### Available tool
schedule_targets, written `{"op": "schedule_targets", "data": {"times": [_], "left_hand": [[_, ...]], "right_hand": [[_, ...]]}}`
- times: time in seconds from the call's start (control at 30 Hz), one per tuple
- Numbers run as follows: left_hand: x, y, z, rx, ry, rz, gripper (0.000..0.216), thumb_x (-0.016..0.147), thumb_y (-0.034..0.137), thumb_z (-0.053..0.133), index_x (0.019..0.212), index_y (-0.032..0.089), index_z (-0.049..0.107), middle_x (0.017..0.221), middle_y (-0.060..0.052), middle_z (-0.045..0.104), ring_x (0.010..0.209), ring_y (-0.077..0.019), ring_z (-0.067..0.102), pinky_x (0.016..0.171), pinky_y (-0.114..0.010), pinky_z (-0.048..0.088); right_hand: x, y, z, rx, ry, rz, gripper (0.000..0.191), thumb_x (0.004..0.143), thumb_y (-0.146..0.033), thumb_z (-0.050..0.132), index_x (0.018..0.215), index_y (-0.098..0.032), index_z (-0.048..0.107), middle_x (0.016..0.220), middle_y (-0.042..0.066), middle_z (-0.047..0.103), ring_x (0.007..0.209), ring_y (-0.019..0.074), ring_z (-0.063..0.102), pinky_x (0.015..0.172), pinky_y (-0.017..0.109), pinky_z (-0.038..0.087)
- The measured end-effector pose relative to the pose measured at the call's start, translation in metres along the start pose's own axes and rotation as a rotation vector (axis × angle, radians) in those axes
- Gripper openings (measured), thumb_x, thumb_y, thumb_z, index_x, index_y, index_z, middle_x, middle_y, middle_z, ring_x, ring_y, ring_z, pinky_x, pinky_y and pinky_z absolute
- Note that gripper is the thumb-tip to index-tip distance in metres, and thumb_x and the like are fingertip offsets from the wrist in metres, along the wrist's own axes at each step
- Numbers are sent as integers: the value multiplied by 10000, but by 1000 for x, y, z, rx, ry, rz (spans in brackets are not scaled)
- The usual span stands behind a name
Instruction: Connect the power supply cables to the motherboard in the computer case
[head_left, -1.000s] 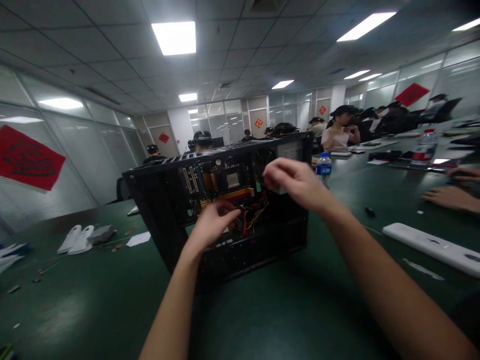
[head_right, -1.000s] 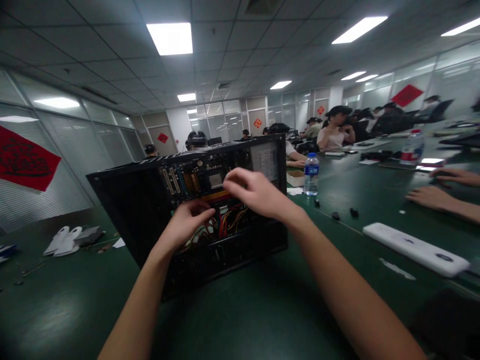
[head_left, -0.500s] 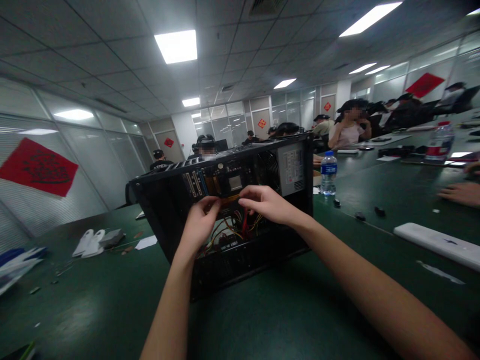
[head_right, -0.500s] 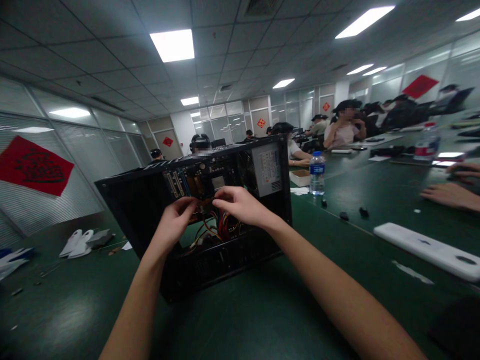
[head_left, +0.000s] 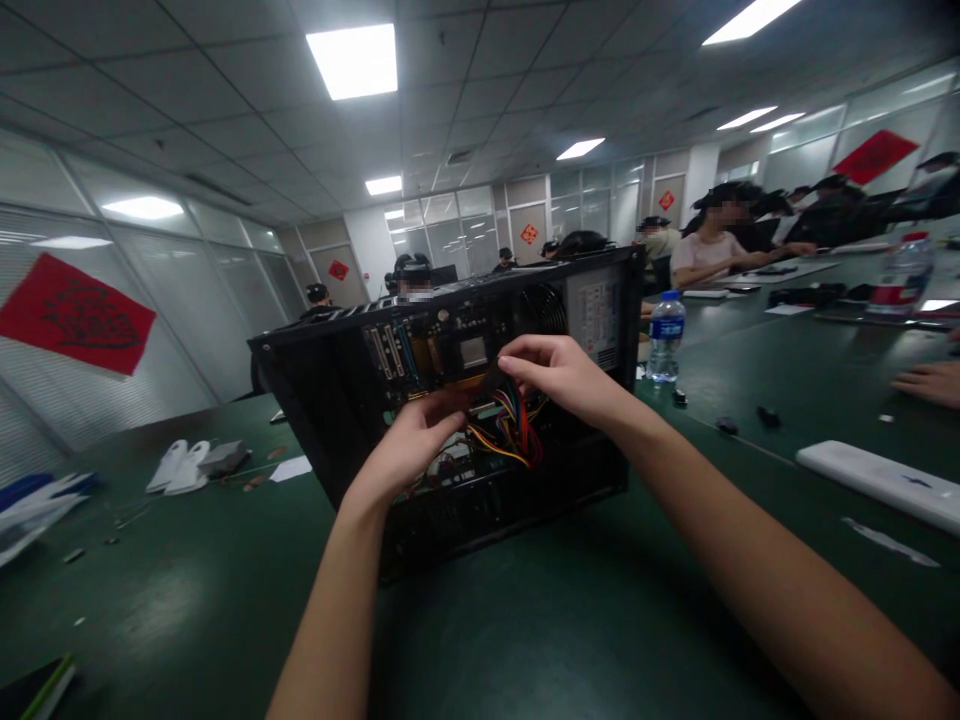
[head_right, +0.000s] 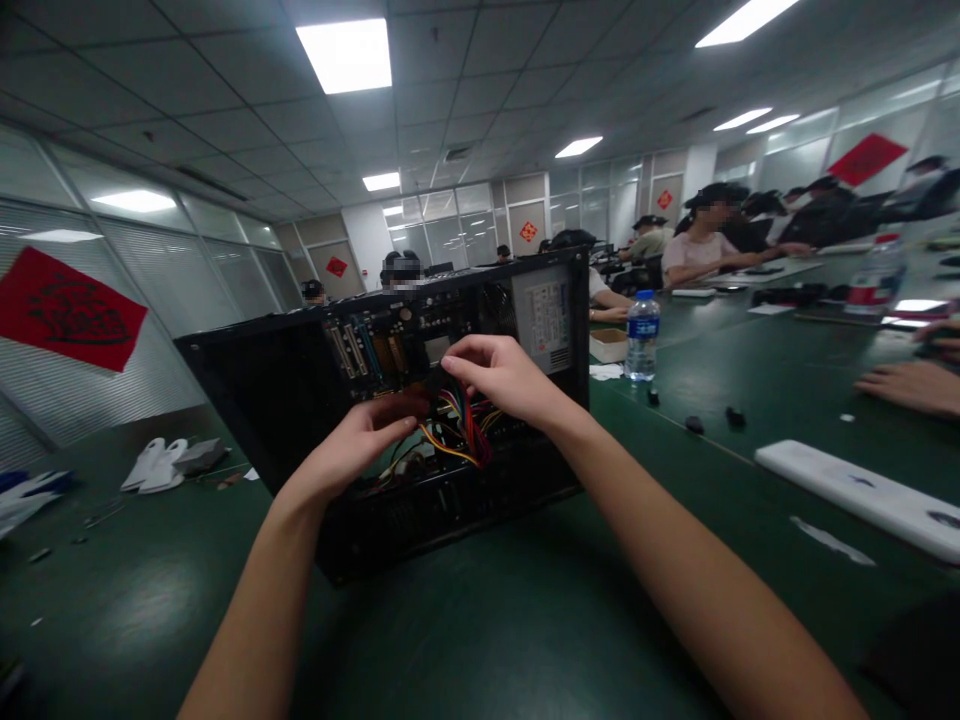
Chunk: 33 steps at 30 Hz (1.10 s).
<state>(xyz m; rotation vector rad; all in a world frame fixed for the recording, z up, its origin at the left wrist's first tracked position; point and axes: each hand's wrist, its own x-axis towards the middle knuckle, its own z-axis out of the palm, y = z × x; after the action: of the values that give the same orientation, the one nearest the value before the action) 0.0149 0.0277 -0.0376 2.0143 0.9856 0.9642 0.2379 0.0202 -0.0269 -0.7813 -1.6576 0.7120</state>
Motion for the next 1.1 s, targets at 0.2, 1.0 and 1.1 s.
{"op": "schedule_targets", "data": {"times": [0.2,1.0,1.1], "left_hand": [[-5,7,-3,68,0,-6,224,800,215,673,1010,149,717,1048,-78,756,972,-228,699,952,-422,540],[-15,23,10,58,108,260,496,783,171,734,1268,161,633,1286,-115,663,931,-197,715,876,-358,598],[-14,20,9,123,88,305,519,778,174,748,1283,174,627,1278,-103,666,968,-195,707,895,-340,590]], "right_hand": [[1,3,-1,-9,25,26,308,793,-443,697,905,-156,703,870,52,696,720,141,615,610,263,544],[-3,9,17,-83,-30,-26,265,842,-365,643,963,-139,709,921,73,730,830,186,670,744,312,528],[-4,10,17,-43,-53,3,344,838,-367,656,1089,-132,653,892,68,729,813,187,676,715,303,524]]}}
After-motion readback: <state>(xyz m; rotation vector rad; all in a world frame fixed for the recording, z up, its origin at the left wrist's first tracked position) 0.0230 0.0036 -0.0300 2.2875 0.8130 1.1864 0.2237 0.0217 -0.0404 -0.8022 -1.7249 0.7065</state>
